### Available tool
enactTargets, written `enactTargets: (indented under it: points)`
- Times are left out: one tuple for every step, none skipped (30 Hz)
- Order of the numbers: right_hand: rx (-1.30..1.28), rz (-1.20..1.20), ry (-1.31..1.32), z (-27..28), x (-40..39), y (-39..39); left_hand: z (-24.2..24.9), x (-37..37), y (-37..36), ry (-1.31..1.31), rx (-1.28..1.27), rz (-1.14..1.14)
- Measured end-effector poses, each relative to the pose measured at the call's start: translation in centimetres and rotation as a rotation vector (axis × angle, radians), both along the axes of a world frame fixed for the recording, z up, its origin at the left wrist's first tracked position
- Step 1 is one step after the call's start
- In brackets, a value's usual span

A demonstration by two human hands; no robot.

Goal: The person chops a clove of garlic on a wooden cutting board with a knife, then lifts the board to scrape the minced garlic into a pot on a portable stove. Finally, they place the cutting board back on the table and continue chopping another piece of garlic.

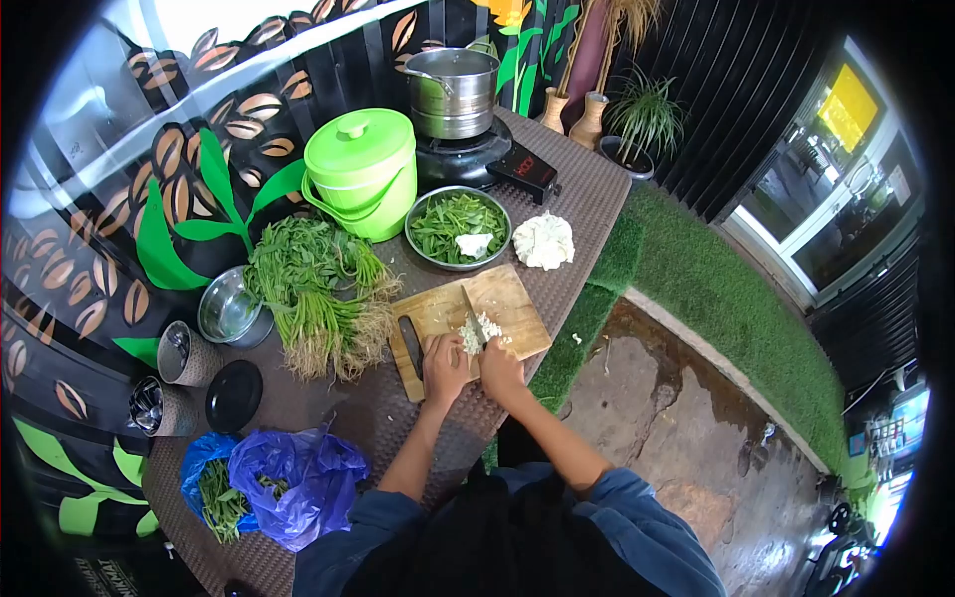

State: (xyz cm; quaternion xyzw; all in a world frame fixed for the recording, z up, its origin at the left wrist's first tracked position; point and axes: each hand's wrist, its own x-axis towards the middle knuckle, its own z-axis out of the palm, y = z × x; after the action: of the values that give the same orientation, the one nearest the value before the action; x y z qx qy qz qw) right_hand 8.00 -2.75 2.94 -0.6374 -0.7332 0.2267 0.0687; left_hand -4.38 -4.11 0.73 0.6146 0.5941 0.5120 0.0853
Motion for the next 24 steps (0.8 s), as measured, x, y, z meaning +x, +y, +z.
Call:
enactTargets:
  points:
    - [0.008,0.038,0.011,0.3,0.2,0.3,-0.1,0.0,0.0,0.029,-0.011,0.003]
    - [-0.016,0.023,0.006,0.6,0.3,0.4,-0.2,0.0,0.0,0.030,-0.010,0.003]
    - [-0.013,0.026,0.007,1.2,0.1,0.1,-0.2,0.0,0.2,0.036,0.007,-0.003]
    - [-0.038,-0.013,0.007,1.9,-0.1,-0.6,-0.4,-0.1,0.2,0.044,0.022,-0.008]
    - [-0.063,-0.053,0.007,2.0,-0.5,-1.2,-0.5,-0.1,0.1,0.048,0.023,-0.005]
    - [-0.068,-0.100,0.031,1.2,-0.9,-1.7,-0.3,0.0,0.1,0.025,0.016,0.004]
    - [-0.065,-0.098,0.031,0.5,-1.2,-1.8,-0.2,0.1,0.1,-0.001,0.009,0.013]
    - [-0.045,-0.097,0.033,-0.2,-1.5,-2.0,-0.2,0.1,0.2,-0.010,0.002,0.015]
    - [-0.023,-0.097,0.033,-0.1,-1.6,-2.0,-0.4,0.1,0.3,-0.012,0.004,0.013]
    - [-0.006,-0.089,0.037,0.0,-1.5,-1.6,-0.5,0.0,0.4,0.007,-0.018,0.012]
    - [-0.008,-0.093,0.036,0.1,-1.3,-1.3,-0.7,0.0,0.2,0.027,-0.043,0.009]
    - [-0.001,-0.062,0.024,0.2,-1.1,-0.9,-0.9,0.0,0.2,0.028,-0.043,0.004]
    - [0.009,-0.028,0.012,0.4,-0.9,-0.6,-1.1,0.0,0.3,0.031,-0.015,0.003]
    - [0.011,-0.028,0.011,0.4,-0.7,-0.6,-1.2,0.0,0.4,0.032,0.012,0.006]
    - [0.022,-0.018,-0.003,0.4,-0.6,-1.0,-1.2,-0.1,0.4,0.032,0.012,0.008]
    - [0.031,-0.009,-0.017,0.3,-0.6,-1.3,-1.1,-0.1,0.3,0.046,0.008,0.006]
    - [0.030,-0.008,-0.018,0.2,-0.7,-1.6,-1.1,-0.1,0.3,0.057,0.004,0.002]
    - [0.016,-0.025,0.002,0.0,-0.8,-2.0,-1.1,-0.1,0.2,0.056,0.002,0.001]
    - [0.005,-0.043,0.023,-0.1,-0.9,-2.0,-1.0,-0.1,0.2,0.064,0.000,0.000]
    - [0.009,-0.043,0.022,-0.2,-0.8,-1.4,-0.9,-0.1,0.3,0.071,0.001,0.002]
    - [0.027,-0.027,0.016,-0.4,-0.6,-0.5,-1.0,0.0,0.2,0.071,-0.003,0.000]
    - [0.044,-0.013,0.012,-0.2,-0.5,0.0,-1.1,0.0,0.1,0.060,-0.008,-0.003]
    - [0.043,-0.018,0.015,0.1,-0.1,0.4,-1.1,0.0,0.3,0.050,-0.008,-0.007]
    - [0.067,0.058,-0.025,0.9,0.4,0.7,-1.2,0.0,0.3,0.050,-0.009,-0.010]
